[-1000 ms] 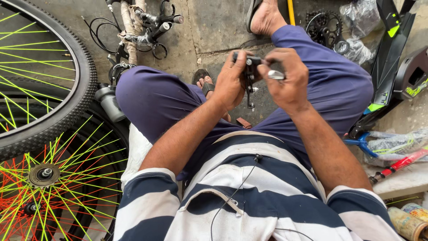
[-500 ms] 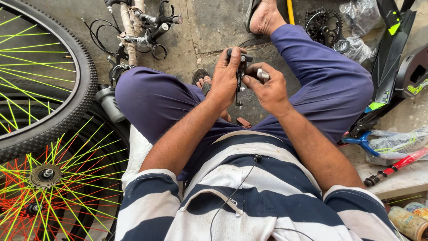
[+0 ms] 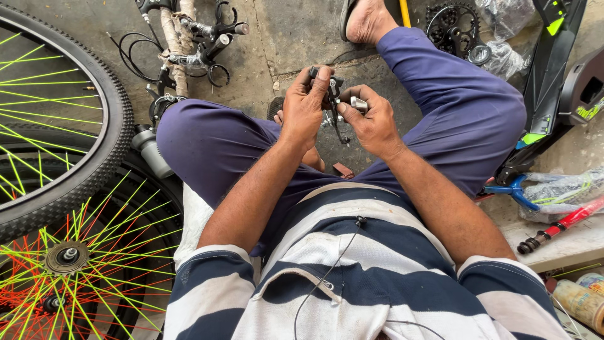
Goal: The person sits on the floor of a bicycle workshop assembling brake caliper and lever components, fitting small bolts and parts together by hand and tightening them with a wrench, with bicycle frames, wheels and loose parts scattered around.
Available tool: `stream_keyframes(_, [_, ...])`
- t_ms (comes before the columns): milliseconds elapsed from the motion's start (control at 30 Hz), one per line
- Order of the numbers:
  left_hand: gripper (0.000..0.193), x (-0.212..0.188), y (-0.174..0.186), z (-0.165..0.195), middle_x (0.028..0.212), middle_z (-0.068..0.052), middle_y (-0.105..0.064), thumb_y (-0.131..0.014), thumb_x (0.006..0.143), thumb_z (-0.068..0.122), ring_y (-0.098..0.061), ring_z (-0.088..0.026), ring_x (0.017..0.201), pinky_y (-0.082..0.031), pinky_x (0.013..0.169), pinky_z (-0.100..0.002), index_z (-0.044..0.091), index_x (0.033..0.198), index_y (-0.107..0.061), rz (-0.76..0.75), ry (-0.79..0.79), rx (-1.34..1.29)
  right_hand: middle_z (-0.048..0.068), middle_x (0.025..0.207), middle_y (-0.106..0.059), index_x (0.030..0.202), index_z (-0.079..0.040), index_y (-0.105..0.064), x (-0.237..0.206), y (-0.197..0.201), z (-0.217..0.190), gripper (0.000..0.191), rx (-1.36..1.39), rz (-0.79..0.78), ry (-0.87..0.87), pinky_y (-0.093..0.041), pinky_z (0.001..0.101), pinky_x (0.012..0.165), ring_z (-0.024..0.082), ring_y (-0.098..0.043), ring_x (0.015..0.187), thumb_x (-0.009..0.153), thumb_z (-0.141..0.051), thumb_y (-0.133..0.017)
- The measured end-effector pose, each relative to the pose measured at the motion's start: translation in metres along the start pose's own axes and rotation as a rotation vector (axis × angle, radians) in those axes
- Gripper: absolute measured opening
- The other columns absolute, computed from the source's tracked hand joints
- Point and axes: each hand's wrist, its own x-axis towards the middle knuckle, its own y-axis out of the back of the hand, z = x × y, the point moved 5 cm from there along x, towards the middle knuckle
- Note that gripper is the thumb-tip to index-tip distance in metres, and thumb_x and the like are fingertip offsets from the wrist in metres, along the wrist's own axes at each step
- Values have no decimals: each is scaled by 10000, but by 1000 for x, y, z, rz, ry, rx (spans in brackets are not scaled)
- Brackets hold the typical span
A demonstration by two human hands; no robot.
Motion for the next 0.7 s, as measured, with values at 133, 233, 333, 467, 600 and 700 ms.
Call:
stream_keyframes(133, [358, -1, 0, 1, 889, 33, -613, -652, 1026, 385, -509, -58, 783, -441, 675, -240, 56, 1157, -704, -23, -3, 9, -6, 868, -680, 1083, -23, -680, 1, 2, 4, 150, 47, -13, -34, -529, 231, 687, 32, -621, 787, 969, -113, -718])
stream_keyframes(233, [370, -1, 0, -1, 882, 29, -607, -649, 1021, 395, -516, -59, 778, -457, 676, -242, 59, 1167, -700, -37, 15, 21, 7, 841, -672, 1083, -20, -680, 2, 5, 7, 147, 41, -32, -54, -512, 244, 672, 45, -611, 761, 982, -124, -699])
stream_keyframes(333, [379, 0, 0, -2, 881, 24, -602, -644, 1016, 406, -554, -65, 794, -522, 713, -258, 60, 1167, -685, -64, 37, -7, 22, 818, -658, 1073, -14, -670, 5, 9, 5, 138, 0, -56, -47, -510, 263, 673, 65, -609, 750, 1017, -140, -669])
stream_keyframes(467, [384, 2, 0, -3, 907, 7, -599, -650, 1019, 402, -595, -89, 806, -571, 740, -288, 49, 1167, -673, -97, 38, -54, 37, 831, -663, 1103, -12, -665, 8, 16, -6, 151, -97, -68, 60, -510, 281, 678, 83, -613, 746, 1039, -145, -632])
stream_keyframes(600, [363, 1, -2, -3, 961, 10, -614, -636, 1016, 406, -623, -91, 868, -600, 785, -315, 79, 1174, -651, -121, 68, -61, 58, 828, -634, 1100, -10, -639, 10, 20, -13, 159, -168, -103, 150, -493, 286, 667, 91, -582, 733, 1024, -150, -655])
stream_keyframes(700, [337, -1, -4, -5, 978, 17, -622, -623, 1011, 403, -655, -100, 907, -610, 805, -338, 106, 1171, -638, -133, 132, -34, 54, 803, -622, 1009, -22, -662, 13, 22, -9, 141, -151, -100, 129, -472, 294, 678, 83, -549, 759, 1057, -154, -660])
